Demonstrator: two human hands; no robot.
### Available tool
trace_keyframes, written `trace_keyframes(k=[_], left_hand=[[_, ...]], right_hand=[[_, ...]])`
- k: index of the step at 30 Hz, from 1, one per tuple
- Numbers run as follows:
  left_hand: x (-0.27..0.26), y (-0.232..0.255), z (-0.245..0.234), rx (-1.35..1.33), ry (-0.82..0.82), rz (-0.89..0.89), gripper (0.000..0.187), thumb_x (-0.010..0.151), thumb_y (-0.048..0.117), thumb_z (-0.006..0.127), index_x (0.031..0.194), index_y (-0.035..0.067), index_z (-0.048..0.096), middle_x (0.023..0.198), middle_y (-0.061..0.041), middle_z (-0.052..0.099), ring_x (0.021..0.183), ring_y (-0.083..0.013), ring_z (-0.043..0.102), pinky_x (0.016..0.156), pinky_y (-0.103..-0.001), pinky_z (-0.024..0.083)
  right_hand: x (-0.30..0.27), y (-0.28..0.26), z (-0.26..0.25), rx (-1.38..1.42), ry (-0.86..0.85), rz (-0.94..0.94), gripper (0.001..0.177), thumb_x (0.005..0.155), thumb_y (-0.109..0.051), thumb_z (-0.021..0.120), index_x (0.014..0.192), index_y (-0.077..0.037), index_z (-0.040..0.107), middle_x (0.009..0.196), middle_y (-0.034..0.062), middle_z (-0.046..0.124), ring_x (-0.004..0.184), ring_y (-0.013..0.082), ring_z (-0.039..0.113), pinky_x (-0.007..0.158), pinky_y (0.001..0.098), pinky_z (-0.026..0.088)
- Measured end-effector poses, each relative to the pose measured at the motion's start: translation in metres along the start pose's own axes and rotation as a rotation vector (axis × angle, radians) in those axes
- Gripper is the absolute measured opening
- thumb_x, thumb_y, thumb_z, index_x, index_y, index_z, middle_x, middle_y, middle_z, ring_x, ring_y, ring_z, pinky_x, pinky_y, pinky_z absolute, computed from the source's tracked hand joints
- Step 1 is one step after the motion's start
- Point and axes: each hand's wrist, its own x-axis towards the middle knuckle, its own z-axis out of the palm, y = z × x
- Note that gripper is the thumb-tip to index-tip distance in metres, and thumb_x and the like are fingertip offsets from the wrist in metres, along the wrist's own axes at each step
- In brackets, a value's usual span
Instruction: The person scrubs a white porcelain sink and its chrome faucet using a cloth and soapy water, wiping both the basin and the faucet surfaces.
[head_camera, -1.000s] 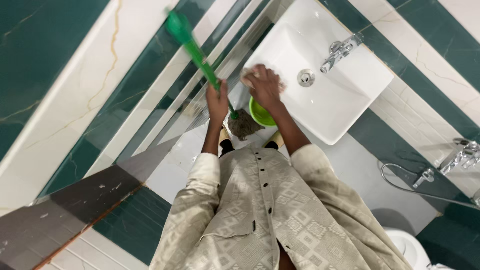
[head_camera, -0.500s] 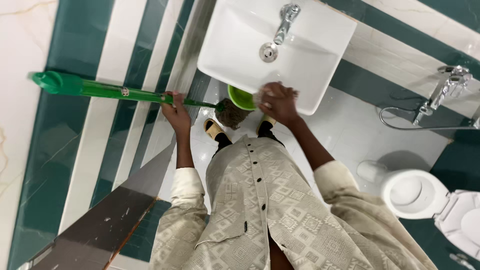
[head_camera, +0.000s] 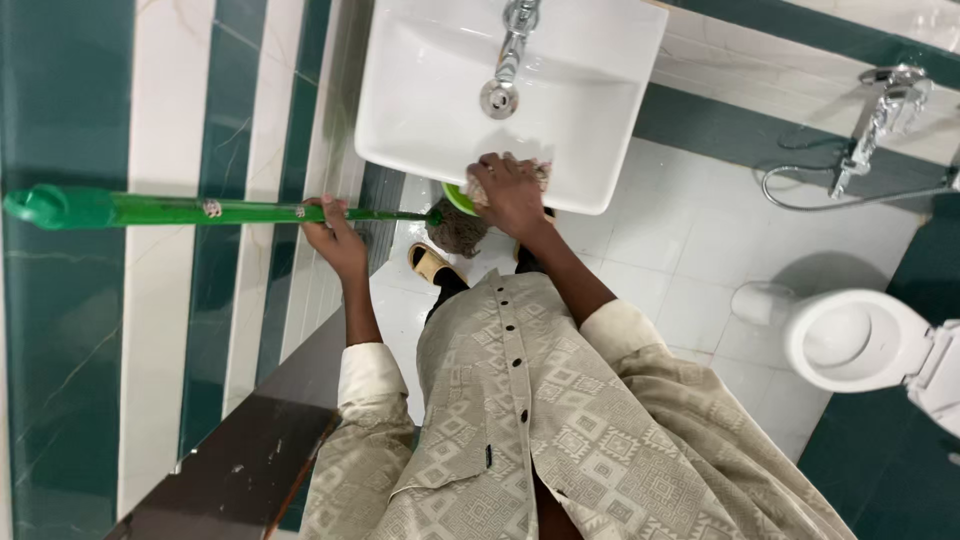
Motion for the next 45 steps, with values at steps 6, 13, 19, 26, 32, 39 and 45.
trace_keyframes(k=[6, 13, 19, 26, 32, 39, 45], left_hand=[[0.001, -0.005, -0.005, 0.025, -0.008, 0.025, 0.015, 0.115, 0.011, 0.05, 0.108, -0.001, 0.052, 0.092, -0.009, 0.058, 0.086, -0.0172, 0.057, 0.085, -0.034, 0.052], [0.005, -0.008, -0.016, -0.003, 0.012, 0.031, 0.014, 0.115, 0.013, 0.048, 0.11, 0.0, 0.048, 0.093, -0.01, 0.059, 0.088, -0.0175, 0.06, 0.088, -0.037, 0.053], [0.0, 0.004, -0.021, 0.048, 0.016, 0.027, 0.02, 0.118, 0.015, 0.048, 0.103, 0.001, 0.047, 0.09, -0.01, 0.059, 0.087, -0.0187, 0.06, 0.087, -0.037, 0.052], [-0.012, 0.012, -0.029, 0.057, 0.055, 0.043, 0.025, 0.117, 0.021, 0.05, 0.1, 0.003, 0.048, 0.089, -0.011, 0.061, 0.087, -0.0201, 0.061, 0.086, -0.038, 0.052], [-0.012, 0.012, -0.028, 0.05, 0.092, 0.016, 0.023, 0.116, 0.021, 0.049, 0.102, 0.003, 0.047, 0.087, -0.011, 0.061, 0.086, -0.0199, 0.063, 0.087, -0.039, 0.054], [-0.008, 0.007, -0.011, 0.053, 0.055, 0.03, 0.019, 0.116, 0.017, 0.047, 0.106, 0.002, 0.048, 0.091, -0.011, 0.062, 0.088, -0.0199, 0.064, 0.088, -0.037, 0.053], [-0.005, 0.0, 0.005, 0.046, 0.051, 0.025, 0.015, 0.116, 0.014, 0.048, 0.108, 0.002, 0.047, 0.09, -0.011, 0.061, 0.086, -0.0191, 0.061, 0.086, -0.037, 0.052]], right_hand=[[-0.043, 0.037, -0.017, -0.043, 0.167, -0.105, 0.064, 0.07, -0.036, 0.092, 0.129, -0.024, 0.069, 0.135, 0.0042, 0.061, 0.141, 0.0328, 0.043, 0.113, 0.056, 0.028], [-0.103, 0.088, -0.045, -0.027, 0.318, 0.079, 0.059, 0.07, -0.049, 0.097, 0.116, -0.019, 0.075, 0.144, 0.011, 0.051, 0.146, 0.0429, 0.035, 0.113, 0.0603, 0.027], [-0.101, 0.111, -0.028, 0.488, 0.478, 0.256, 0.047, 0.082, -0.02, 0.091, 0.12, -0.012, 0.066, 0.155, 0.0159, 0.041, 0.144, 0.0341, 0.048, 0.108, 0.0462, 0.058], [-0.035, 0.17, -0.033, 0.407, 0.762, 0.349, 0.06, 0.09, -0.004, 0.088, 0.137, -0.006, 0.05, 0.143, 0.0169, 0.044, 0.13, 0.0343, 0.05, 0.106, 0.0465, 0.052], [0.03, 0.218, -0.04, 0.598, 0.845, 0.428, 0.042, 0.101, -0.012, 0.08, 0.131, -0.006, 0.052, 0.13, 0.0139, 0.052, 0.123, 0.0292, 0.056, 0.103, 0.0441, 0.051], [-0.041, 0.178, -0.031, 0.728, 0.759, 0.391, 0.047, 0.105, -0.017, 0.073, 0.138, -0.005, 0.042, 0.124, 0.014, 0.062, 0.116, 0.0263, 0.065, 0.095, 0.0398, 0.056], [-0.081, 0.126, -0.042, 0.944, 0.543, 0.716, 0.052, 0.097, -0.025, 0.074, 0.132, -0.005, 0.041, 0.113, 0.0134, 0.066, 0.102, 0.0232, 0.068, 0.085, 0.0374, 0.058]])
